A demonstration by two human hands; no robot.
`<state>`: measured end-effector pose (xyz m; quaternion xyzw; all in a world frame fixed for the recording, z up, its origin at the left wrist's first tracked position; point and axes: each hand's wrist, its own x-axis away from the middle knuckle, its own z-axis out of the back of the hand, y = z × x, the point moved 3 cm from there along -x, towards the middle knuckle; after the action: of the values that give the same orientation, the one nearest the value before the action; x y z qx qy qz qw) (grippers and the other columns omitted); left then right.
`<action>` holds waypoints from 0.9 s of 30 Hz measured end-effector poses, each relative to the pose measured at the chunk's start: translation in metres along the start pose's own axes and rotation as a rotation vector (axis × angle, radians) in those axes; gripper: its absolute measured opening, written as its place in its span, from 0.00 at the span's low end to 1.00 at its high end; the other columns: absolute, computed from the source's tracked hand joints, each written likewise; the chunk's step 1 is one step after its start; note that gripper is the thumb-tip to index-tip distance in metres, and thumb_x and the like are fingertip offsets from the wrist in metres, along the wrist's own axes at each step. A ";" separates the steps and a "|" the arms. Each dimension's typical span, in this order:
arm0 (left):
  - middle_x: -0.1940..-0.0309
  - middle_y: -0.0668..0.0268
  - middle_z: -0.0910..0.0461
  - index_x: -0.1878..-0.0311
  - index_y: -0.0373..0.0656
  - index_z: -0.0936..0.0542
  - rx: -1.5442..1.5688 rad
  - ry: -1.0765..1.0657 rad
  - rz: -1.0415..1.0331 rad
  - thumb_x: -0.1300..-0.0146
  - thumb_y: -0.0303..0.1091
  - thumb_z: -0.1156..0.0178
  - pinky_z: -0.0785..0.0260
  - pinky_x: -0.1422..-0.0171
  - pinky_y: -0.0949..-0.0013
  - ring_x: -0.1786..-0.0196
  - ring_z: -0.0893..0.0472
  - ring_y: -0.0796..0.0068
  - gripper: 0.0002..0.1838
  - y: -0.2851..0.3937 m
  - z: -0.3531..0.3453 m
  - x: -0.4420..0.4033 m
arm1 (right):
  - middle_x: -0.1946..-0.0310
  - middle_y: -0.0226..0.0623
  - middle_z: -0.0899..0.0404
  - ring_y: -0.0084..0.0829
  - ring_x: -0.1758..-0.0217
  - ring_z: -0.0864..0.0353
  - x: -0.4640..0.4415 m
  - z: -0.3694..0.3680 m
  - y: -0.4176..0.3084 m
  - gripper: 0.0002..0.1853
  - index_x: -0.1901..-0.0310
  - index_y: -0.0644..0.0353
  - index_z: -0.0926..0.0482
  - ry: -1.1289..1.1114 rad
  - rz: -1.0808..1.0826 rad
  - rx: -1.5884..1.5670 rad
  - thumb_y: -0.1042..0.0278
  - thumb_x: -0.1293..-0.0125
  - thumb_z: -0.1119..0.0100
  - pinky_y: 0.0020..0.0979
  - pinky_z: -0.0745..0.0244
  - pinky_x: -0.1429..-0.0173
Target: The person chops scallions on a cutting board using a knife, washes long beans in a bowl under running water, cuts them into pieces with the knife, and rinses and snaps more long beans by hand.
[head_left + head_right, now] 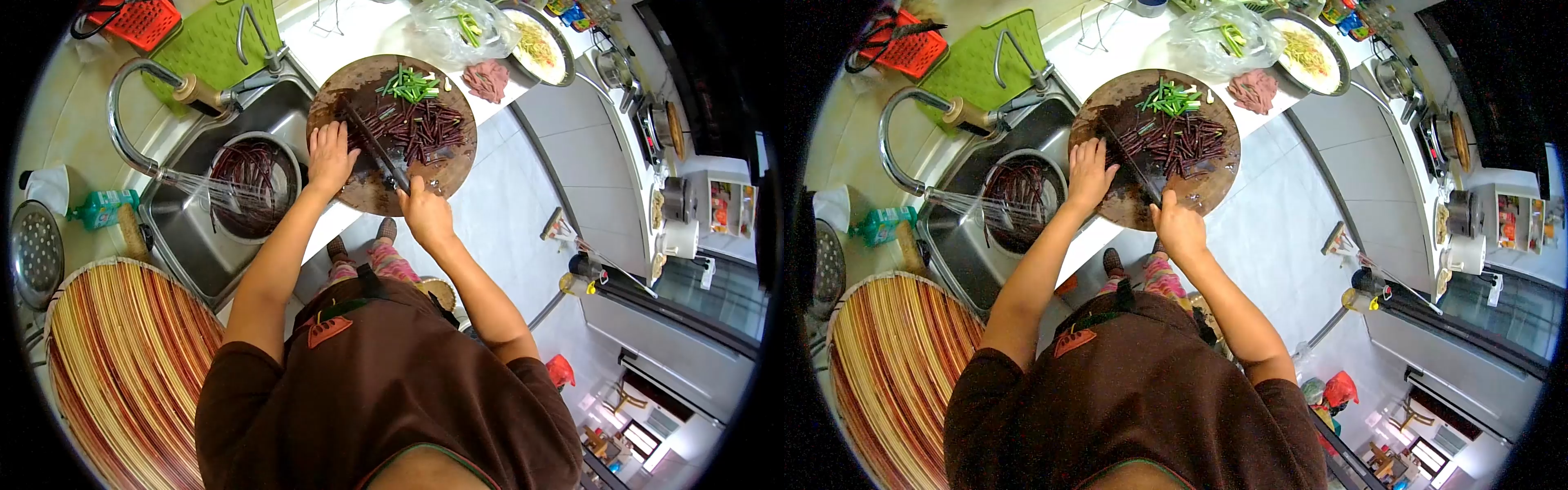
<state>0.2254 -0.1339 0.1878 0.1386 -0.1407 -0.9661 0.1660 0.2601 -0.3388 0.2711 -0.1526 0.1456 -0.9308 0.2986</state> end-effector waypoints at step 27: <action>0.49 0.60 0.28 0.47 0.40 0.24 0.102 0.162 0.141 0.43 0.34 0.35 0.41 0.37 0.57 0.43 0.31 0.58 0.21 0.004 0.009 0.039 | 0.80 0.53 0.22 0.56 0.79 0.23 0.015 0.004 0.032 0.17 0.60 0.62 0.35 0.077 0.088 -0.054 0.55 0.32 0.46 0.51 0.29 0.75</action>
<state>0.1888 -0.1496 0.1889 0.2143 -0.1851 -0.9292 0.2373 0.2669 -0.3737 0.2664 -0.1182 0.1888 -0.9176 0.3292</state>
